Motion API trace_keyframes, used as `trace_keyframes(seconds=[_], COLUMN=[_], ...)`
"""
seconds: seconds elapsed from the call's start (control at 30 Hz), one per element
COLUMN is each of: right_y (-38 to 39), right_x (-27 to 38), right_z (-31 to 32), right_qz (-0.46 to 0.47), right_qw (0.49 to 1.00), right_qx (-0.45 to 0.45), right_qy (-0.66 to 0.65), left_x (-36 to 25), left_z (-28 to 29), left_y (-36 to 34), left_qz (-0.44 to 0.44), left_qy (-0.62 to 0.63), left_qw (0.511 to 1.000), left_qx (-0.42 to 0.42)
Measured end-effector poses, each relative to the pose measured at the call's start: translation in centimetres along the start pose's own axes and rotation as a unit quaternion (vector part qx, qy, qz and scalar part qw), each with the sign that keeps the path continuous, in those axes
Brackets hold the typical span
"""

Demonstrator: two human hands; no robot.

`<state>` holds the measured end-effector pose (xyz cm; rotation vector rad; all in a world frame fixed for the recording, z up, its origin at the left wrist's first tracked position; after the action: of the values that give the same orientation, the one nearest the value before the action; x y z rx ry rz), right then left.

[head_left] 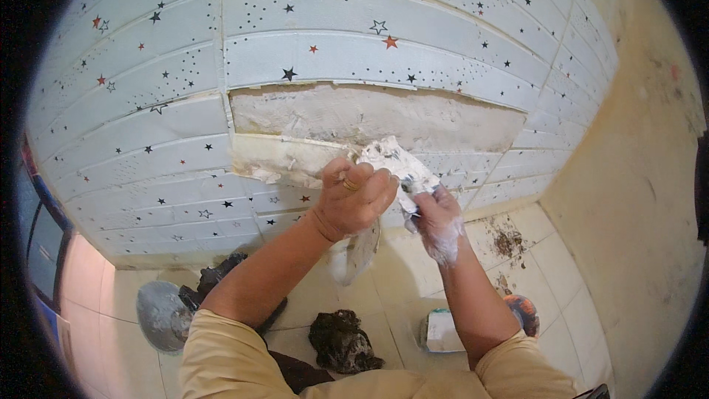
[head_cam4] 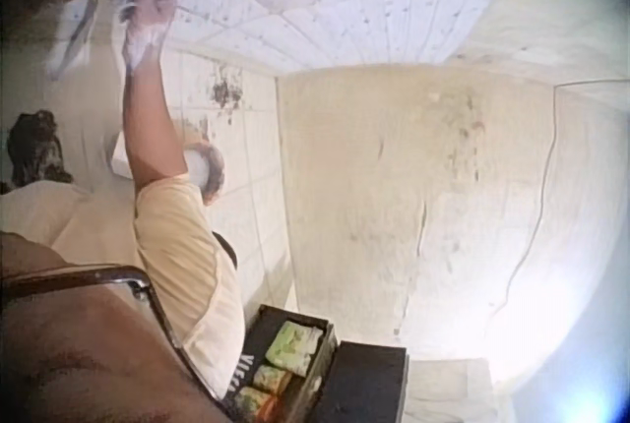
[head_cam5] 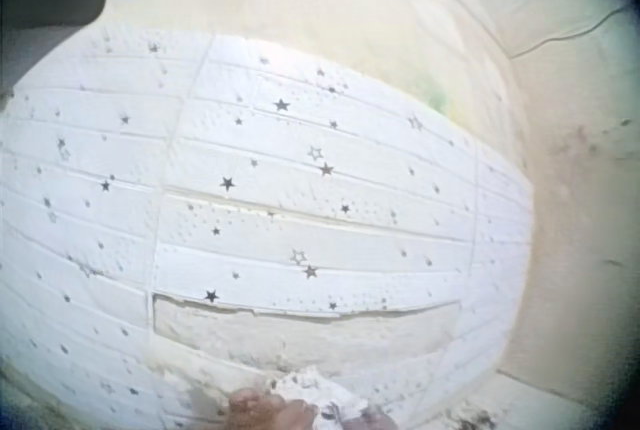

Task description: The person applies a white plaster-like substance to a wall section using a trowel. They repeatedly scoop the material from a container on the floor and spread it onto the wall surface, smoothing it out with the tool.

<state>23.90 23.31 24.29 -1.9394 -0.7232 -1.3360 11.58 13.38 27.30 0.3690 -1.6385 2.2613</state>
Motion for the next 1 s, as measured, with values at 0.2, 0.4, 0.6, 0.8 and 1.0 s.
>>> trace_keyframes(seconds=[0.2,0.4,0.6,0.8,1.0], right_y=[3.9,2.8,-0.1,-3.7,-7.9], right_x=[6.2,5.0,5.8,8.4,7.2], right_z=[-1.1,-2.4,-2.0,-0.8,-0.7], right_qz=[0.278,0.408,0.441,0.389,0.319], right_qw=[0.787,0.619,0.628,0.724,0.750], right_qx=[-0.074,-0.047,-0.042,-0.054,-0.016], right_qy=[0.545,0.669,0.640,0.567,0.580], left_x=[0.8,0.6,2.9,6.3,7.5], left_z=[0.7,0.9,0.1,-0.7,-2.1], left_y=[-0.2,-0.2,0.1,4.5,4.9], left_qz=[0.005,0.011,0.106,0.134,0.108], left_qy=[0.007,0.025,0.005,0.014,-0.045], left_qw=[1.000,1.000,0.993,0.938,0.965], left_qx=[-0.004,0.003,0.060,0.318,0.237])
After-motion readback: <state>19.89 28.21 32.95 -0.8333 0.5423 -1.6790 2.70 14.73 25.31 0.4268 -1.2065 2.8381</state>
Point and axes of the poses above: each hand's wrist, its own y-axis away from the middle knuckle, its own z-axis out of the back of the hand, x = y × z, the point moved 4 cm from there along -y, towards the middle knuckle, and after that the axes turned 13 degrees about x, right-handed, at the moved point
